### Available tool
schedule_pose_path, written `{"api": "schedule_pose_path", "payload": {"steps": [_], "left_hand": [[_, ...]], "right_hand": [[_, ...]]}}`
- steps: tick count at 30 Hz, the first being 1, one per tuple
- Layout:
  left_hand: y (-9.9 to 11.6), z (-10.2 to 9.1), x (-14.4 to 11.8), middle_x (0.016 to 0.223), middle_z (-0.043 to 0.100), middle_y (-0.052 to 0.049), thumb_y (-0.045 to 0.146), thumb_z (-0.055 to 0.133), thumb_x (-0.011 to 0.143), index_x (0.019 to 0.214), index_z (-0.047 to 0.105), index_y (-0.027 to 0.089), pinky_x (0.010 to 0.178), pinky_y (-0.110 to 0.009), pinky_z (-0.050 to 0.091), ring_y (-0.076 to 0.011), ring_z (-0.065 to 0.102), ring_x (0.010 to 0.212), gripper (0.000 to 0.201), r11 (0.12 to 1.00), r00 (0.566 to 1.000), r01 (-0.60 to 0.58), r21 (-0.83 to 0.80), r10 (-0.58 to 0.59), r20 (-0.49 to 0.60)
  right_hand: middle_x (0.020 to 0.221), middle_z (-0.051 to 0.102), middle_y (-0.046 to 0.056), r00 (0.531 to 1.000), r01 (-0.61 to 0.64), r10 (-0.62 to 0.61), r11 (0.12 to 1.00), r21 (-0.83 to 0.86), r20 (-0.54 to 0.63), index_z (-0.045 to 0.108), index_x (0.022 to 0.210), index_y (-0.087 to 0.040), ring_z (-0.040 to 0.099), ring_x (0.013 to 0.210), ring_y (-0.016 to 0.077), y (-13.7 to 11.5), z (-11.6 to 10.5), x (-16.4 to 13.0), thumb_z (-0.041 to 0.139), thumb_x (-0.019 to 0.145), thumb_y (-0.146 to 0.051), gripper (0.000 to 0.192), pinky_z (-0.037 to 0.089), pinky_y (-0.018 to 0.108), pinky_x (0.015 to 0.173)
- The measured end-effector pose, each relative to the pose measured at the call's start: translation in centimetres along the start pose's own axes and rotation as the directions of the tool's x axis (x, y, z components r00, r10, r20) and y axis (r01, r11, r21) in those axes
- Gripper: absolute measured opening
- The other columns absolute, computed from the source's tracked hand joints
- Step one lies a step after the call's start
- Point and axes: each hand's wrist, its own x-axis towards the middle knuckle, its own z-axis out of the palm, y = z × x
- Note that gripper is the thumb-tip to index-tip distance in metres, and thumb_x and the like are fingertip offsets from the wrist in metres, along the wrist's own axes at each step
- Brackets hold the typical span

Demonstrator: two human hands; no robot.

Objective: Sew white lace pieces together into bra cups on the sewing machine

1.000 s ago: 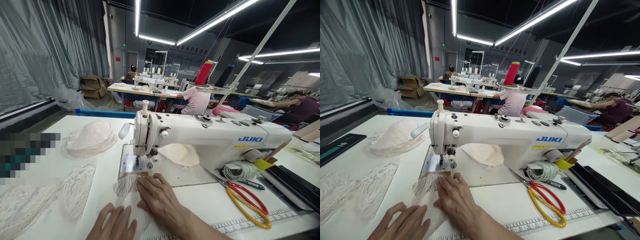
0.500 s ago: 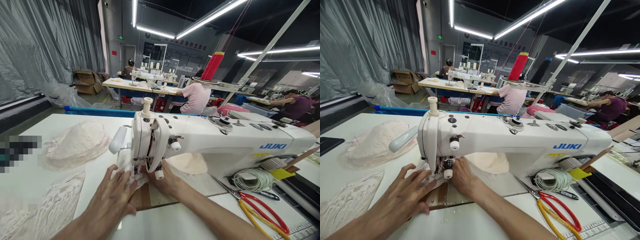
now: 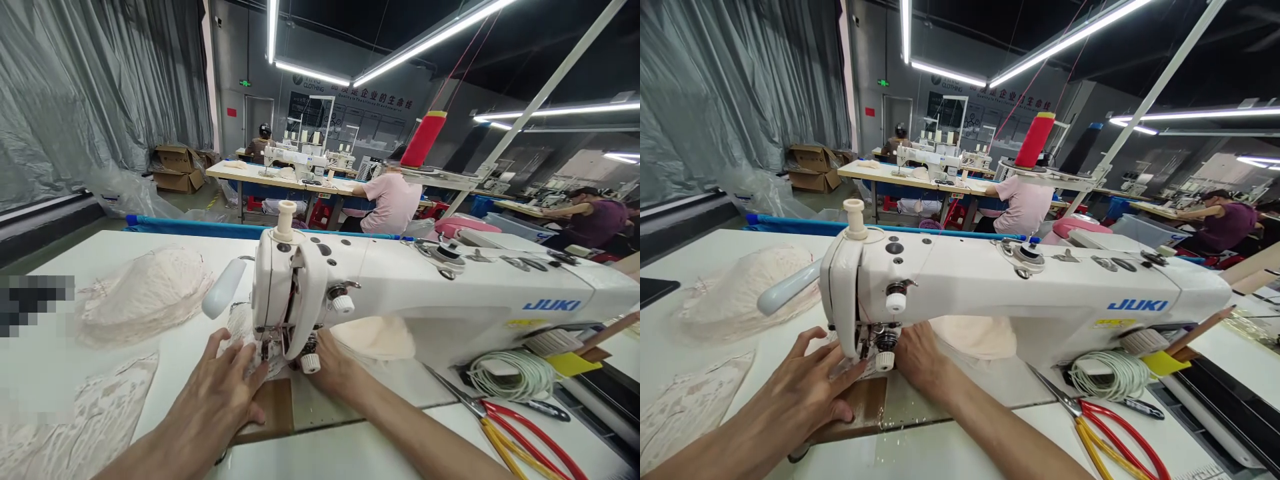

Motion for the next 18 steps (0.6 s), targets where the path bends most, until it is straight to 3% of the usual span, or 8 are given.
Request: {"api": "schedule_pose_path", "payload": {"steps": [3,7,11,14,18], "left_hand": [[0.2,-0.4,0.2,0.078,0.063,0.0,0.055,0.047,0.086,0.085,0.064,0.023,0.085,-0.042,0.025,-0.016,0.056,0.065,0.037,1.0,1.0,0.002,-0.002,-0.002,0.023],[0.4,-0.5,-0.1,0.074,0.062,-0.001,0.054,0.051,0.084,0.086,0.065,0.021,0.085,-0.043,0.027,-0.017,0.056,0.065,0.035,0.999,0.999,-0.004,0.033,0.002,0.04],[1.1,-0.4,-0.8,0.081,0.064,-0.004,0.046,0.061,0.08,0.095,0.063,0.018,0.092,-0.046,0.027,-0.0226,0.058,0.08,0.031,0.994,0.993,0.042,0.096,-0.052,0.11],[1.6,-0.2,-1.3,0.097,0.064,-0.005,0.033,0.064,0.081,0.102,0.059,0.018,0.097,-0.044,0.026,-0.0233,0.055,0.097,0.027,0.992,0.98,0.091,0.092,-0.105,0.167],[1.8,0.1,-1.8,0.084,0.064,0.0,0.016,0.058,0.082,0.085,0.06,0.019,0.085,-0.039,0.032,-0.0185,0.055,0.079,0.005,0.998,0.979,0.01,0.055,-0.021,0.201]], "right_hand": [[0.064,0.062,0.006,1.0,-0.022,0.022,1.0,0.005,0.015,0.057,0.059,-0.015,0.053,0.06,0.0164,0.2,0.4,0.0,0.054,0.076,0.0,0.023,0.039,0.028,0.056],[0.066,0.063,0.006,0.999,-0.027,0.027,0.999,0.025,0.026,0.058,0.062,-0.015,0.054,0.063,0.0161,-0.1,0.0,-0.3,0.053,0.08,-0.003,0.022,0.04,0.028,0.061],[0.084,0.066,0.007,0.998,0.055,-0.05,0.992,0.116,-0.043,0.062,0.084,-0.016,0.056,0.083,0.0194,-1.2,-1.8,-1.6,0.052,0.087,-0.017,0.011,0.04,0.034,0.078],[0.089,0.065,0.007,0.985,0.159,-0.137,0.954,0.255,-0.101,0.059,0.097,-0.015,0.056,0.089,0.0191,-1.8,-3.1,-2.9,0.046,0.093,-0.031,0.021,0.035,0.038,0.088],[0.083,0.063,0.005,0.988,0.15,-0.132,0.936,0.319,-0.079,0.058,0.096,-0.014,0.055,0.079,0.017,-2.0,-3.6,-3.8,0.042,0.095,-0.035,0.026,0.035,0.036,0.082]]}}
